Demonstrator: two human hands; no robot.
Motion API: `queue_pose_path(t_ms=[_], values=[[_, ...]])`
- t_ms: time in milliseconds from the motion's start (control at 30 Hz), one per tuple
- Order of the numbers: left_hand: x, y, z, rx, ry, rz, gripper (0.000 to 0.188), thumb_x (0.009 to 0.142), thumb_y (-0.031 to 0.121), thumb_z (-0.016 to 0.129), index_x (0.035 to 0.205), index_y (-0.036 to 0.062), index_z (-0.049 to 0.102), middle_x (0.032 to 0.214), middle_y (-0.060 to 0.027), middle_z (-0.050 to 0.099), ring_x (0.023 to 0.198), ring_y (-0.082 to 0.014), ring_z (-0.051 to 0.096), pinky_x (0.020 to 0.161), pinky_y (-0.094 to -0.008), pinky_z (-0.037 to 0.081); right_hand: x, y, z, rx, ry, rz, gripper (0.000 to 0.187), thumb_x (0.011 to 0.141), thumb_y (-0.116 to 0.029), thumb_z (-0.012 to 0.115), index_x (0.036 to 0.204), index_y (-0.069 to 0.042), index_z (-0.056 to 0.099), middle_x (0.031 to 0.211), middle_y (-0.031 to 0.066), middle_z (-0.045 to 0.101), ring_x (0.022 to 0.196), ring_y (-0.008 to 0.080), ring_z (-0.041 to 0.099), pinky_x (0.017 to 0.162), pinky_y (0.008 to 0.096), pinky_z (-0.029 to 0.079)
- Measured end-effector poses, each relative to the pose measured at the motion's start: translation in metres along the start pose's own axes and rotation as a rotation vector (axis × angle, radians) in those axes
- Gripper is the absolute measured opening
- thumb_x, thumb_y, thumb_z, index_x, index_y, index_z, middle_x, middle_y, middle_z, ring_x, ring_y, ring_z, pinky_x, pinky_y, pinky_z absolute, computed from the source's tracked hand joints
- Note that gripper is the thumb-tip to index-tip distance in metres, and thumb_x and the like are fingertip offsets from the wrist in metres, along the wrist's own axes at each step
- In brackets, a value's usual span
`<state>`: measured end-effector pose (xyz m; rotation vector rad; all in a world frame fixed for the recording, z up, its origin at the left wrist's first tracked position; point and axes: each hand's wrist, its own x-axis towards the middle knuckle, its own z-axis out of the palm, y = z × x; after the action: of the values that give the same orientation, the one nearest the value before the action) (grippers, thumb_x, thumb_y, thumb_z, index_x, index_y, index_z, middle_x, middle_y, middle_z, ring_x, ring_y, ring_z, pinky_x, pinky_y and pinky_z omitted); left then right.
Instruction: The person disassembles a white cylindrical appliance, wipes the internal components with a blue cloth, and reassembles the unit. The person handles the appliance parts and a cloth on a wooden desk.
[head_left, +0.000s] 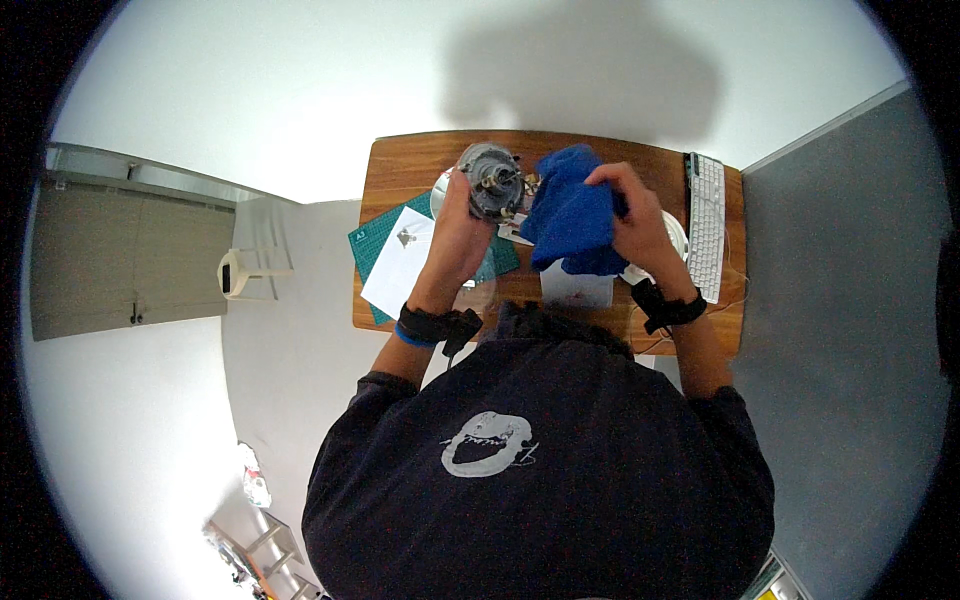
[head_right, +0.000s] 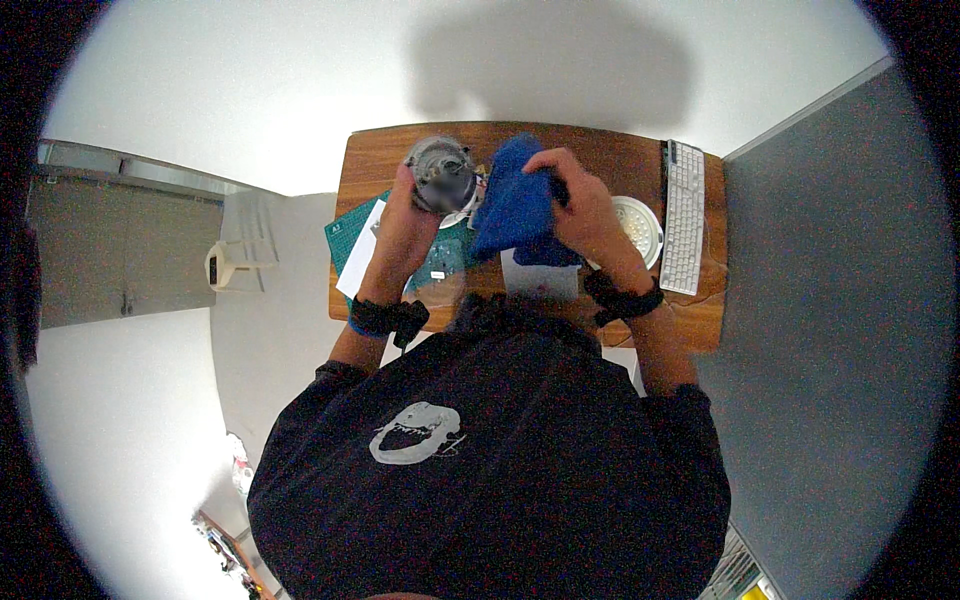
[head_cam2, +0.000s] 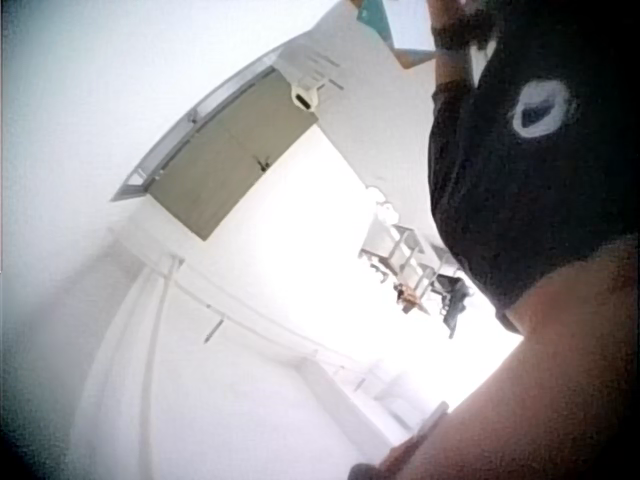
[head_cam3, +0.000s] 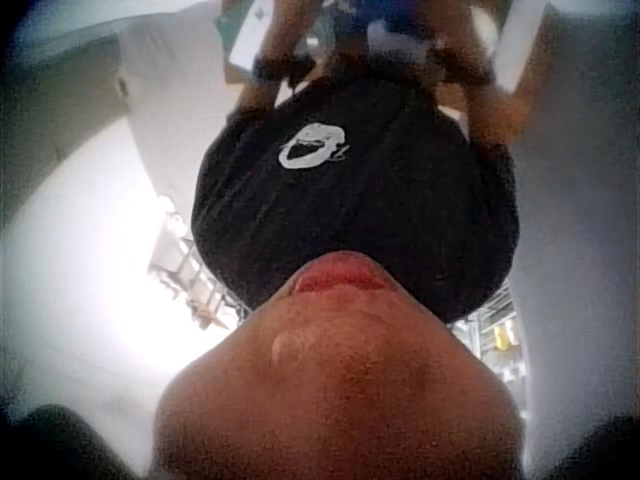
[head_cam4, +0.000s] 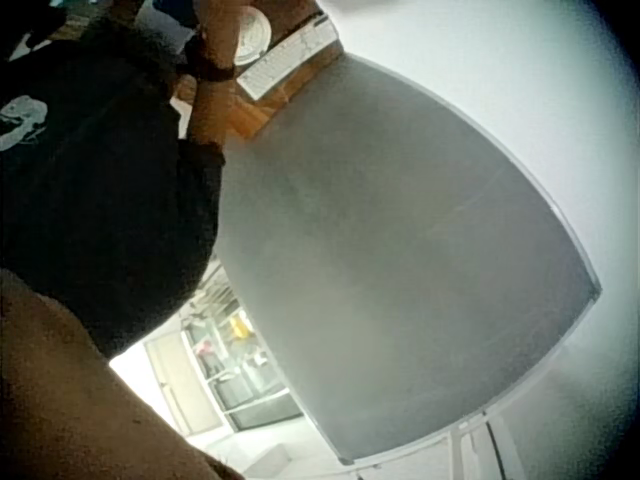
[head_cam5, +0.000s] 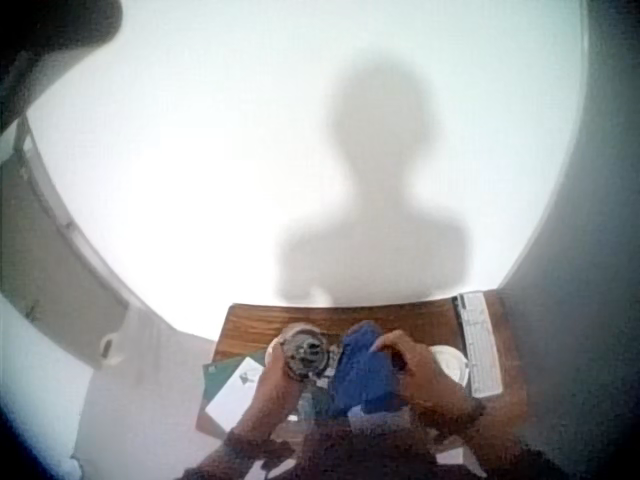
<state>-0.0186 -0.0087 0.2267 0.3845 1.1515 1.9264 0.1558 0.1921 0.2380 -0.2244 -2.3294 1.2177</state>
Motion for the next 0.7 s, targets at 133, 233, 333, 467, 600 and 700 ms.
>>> queue_pose_path(t_ms=[133,233,333,467,600,700], values=[[-0.004,0.000,-0.005,-0.178,-0.035,-0.077,0.061,0.113,0.055,0.020,0.154,0.0131,0.038,0.150,-0.0183,0.052,0.138,-0.0328,0.054,0.113,-0.0509,0.048,-0.004,-0.002,-0.009,0.211,0.059,0.046,0.038,0.088,0.006,0.064,0.122,-0.008,0.056,0.114,0.0077,0.064,0.106,0.0191,0.066,0.097,0.0346,0.053],[-0.005,0.002,-0.003,-0.300,-0.096,-0.112,0.060,0.113,0.055,0.022,0.156,0.0153,0.037,0.154,-0.0180,0.048,0.144,-0.0348,0.048,0.116,-0.0572,0.044,-0.007,0.006,-0.007,0.269,-0.020,0.045,0.042,0.085,0.004,0.067,0.123,-0.008,0.056,0.120,0.0080,0.062,0.115,0.0193,0.063,0.104,0.0352,0.050],[-0.006,0.001,0.005,-0.364,-0.066,-0.135,0.059,0.113,0.054,0.025,0.157,0.0156,0.035,0.155,-0.0167,0.047,0.144,-0.0345,0.047,0.116,-0.0569,0.044,-0.005,0.002,-0.001,0.292,-0.153,0.067,0.047,0.081,0.001,0.071,0.126,-0.008,0.057,0.122,0.0093,0.061,0.121,0.0202,0.061,0.108,0.0372,0.048],[-0.003,-0.007,0.006,-0.406,-0.074,-0.055,0.060,0.112,0.051,0.037,0.158,0.0121,0.036,0.155,-0.0166,0.048,0.141,-0.0332,0.050,0.116,-0.0550,0.045,0.005,-0.025,0.005,0.188,-0.265,0.050,0.057,0.076,-0.003,0.077,0.130,-0.009,0.059,0.124,0.0121,0.062,0.125,0.0263,0.061,0.110,0.0407,0.047],[-0.013,-0.004,0.031,-0.263,-0.045,-0.030,0.060,0.113,0.037,0.042,0.165,0.0210,0.016,0.158,-0.0149,0.042,0.144,-0.0317,0.046,0.117,-0.0473,0.044,0.011,-0.031,0.028,0.068,-0.142,0.033,0.061,0.071,-0.005,0.082,0.129,-0.009,0.063,0.128,0.0164,0.063,0.126,0.0366,0.062,0.111,0.0427,0.047],[-0.018,-0.004,0.035,-0.123,-0.068,0.003,0.076,0.111,0.020,0.048,0.168,0.0265,-0.002,0.161,-0.0156,0.036,0.146,-0.0308,0.043,0.117,-0.0437,0.044,0.015,-0.025,0.035,0.029,-0.120,0.106,0.053,0.071,-0.006,0.082,0.121,-0.007,0.067,0.124,0.0179,0.064,0.123,0.0408,0.063,0.109,0.0434,0.049]])
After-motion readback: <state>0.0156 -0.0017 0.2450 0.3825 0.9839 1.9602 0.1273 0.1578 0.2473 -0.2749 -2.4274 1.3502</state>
